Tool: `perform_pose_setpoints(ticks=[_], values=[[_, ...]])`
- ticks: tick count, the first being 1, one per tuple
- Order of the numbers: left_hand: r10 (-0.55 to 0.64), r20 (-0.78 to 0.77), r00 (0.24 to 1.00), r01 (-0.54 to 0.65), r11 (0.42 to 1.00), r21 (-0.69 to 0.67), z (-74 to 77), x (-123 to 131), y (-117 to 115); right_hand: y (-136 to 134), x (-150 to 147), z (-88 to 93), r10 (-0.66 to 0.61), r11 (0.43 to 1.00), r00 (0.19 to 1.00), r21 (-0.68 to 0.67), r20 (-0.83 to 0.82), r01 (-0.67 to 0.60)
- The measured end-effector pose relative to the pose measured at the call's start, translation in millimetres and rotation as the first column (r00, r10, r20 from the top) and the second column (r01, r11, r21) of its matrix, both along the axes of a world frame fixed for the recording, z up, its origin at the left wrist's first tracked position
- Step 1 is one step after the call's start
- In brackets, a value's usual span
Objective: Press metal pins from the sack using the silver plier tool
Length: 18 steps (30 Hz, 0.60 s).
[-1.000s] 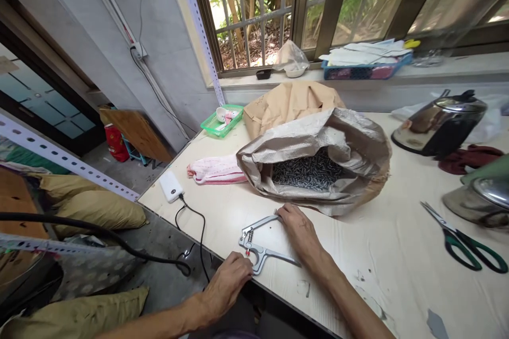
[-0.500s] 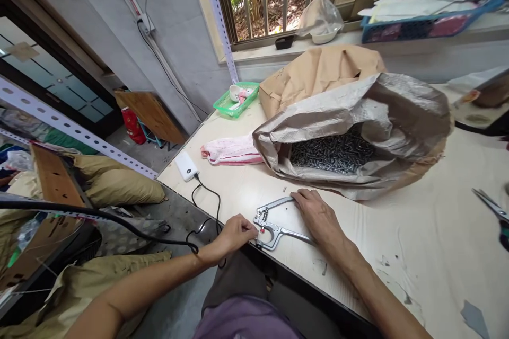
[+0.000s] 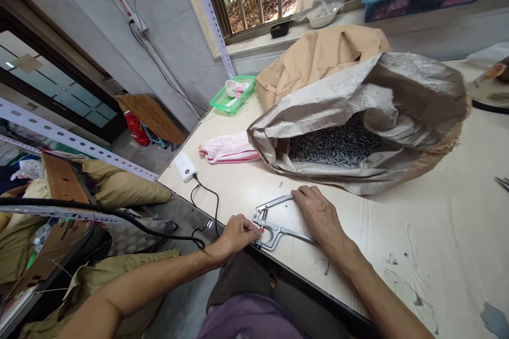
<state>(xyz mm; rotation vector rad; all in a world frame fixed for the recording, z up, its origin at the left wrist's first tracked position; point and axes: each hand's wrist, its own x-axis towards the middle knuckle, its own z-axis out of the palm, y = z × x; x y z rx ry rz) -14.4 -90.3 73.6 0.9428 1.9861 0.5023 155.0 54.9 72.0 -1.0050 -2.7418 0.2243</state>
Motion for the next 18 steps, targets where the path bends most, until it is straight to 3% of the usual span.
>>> perform_pose_setpoints(ticks=[3,8,18], values=[[-0.015,-0.076,0.997,0.017,0.999,0.030,3.3,1.0,2.2,-0.7,0.2,1.5,-0.011,1.000,1.000,-0.003,0.024,0.011],[-0.104,-0.044,0.994,0.103,0.994,-0.023,7.2,2.0,7.2,-0.3,0.8,1.1,-0.004,1.000,1.000,0.003,0.013,0.004],[-0.068,0.001,0.998,0.068,0.996,-0.054,6.7,-1.3,7.2,-0.3,0.4,-0.1,-0.018,1.000,1.000,0.018,-0.010,0.018]])
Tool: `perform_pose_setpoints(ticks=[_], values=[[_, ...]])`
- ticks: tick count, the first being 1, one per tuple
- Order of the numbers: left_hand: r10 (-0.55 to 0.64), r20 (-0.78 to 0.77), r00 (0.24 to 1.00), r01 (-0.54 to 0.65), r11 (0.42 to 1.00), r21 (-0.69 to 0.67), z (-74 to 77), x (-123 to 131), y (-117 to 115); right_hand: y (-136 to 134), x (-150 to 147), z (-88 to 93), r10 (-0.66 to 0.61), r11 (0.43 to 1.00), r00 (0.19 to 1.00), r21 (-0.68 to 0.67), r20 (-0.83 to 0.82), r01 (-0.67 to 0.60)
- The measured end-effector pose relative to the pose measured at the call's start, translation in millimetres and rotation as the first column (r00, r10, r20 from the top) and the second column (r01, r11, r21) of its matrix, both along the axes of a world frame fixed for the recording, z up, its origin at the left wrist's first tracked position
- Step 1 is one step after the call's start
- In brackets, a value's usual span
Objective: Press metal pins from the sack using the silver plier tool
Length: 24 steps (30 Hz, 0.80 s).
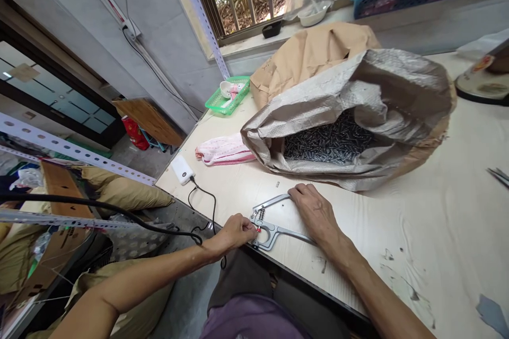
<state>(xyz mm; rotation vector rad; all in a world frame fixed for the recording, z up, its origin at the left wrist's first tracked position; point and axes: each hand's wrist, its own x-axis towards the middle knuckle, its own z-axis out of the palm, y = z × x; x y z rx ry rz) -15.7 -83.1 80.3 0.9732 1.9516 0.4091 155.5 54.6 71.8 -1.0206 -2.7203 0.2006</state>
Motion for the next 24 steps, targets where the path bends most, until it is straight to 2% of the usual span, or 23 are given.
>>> perform_pose_setpoints(ticks=[3,9,14,19,24], values=[[-0.017,-0.010,1.000,0.017,1.000,0.001,1.6,-0.2,1.6,0.1,1.3,-0.7,0.002,1.000,1.000,0.009,-0.011,-0.002],[0.069,0.089,0.994,-0.060,0.994,-0.095,7.8,1.3,7.3,0.1,2.3,-0.8,0.004,1.000,1.000,0.025,-0.022,-0.003],[0.112,0.102,0.988,-0.108,0.993,-0.047,8.2,4.2,5.5,-0.5,1.1,-0.1,-0.006,1.000,1.000,0.001,0.007,0.006],[0.070,0.074,0.995,-0.069,0.998,-0.013,4.8,5.1,2.8,-0.4,1.6,3.1,-0.017,0.999,0.999,-0.030,0.051,0.018],[-0.026,0.090,0.996,0.029,0.999,-0.028,8.7,5.2,6.1,-1.8,9.5,8.4,-0.016,0.998,0.995,-0.050,0.099,0.022]])
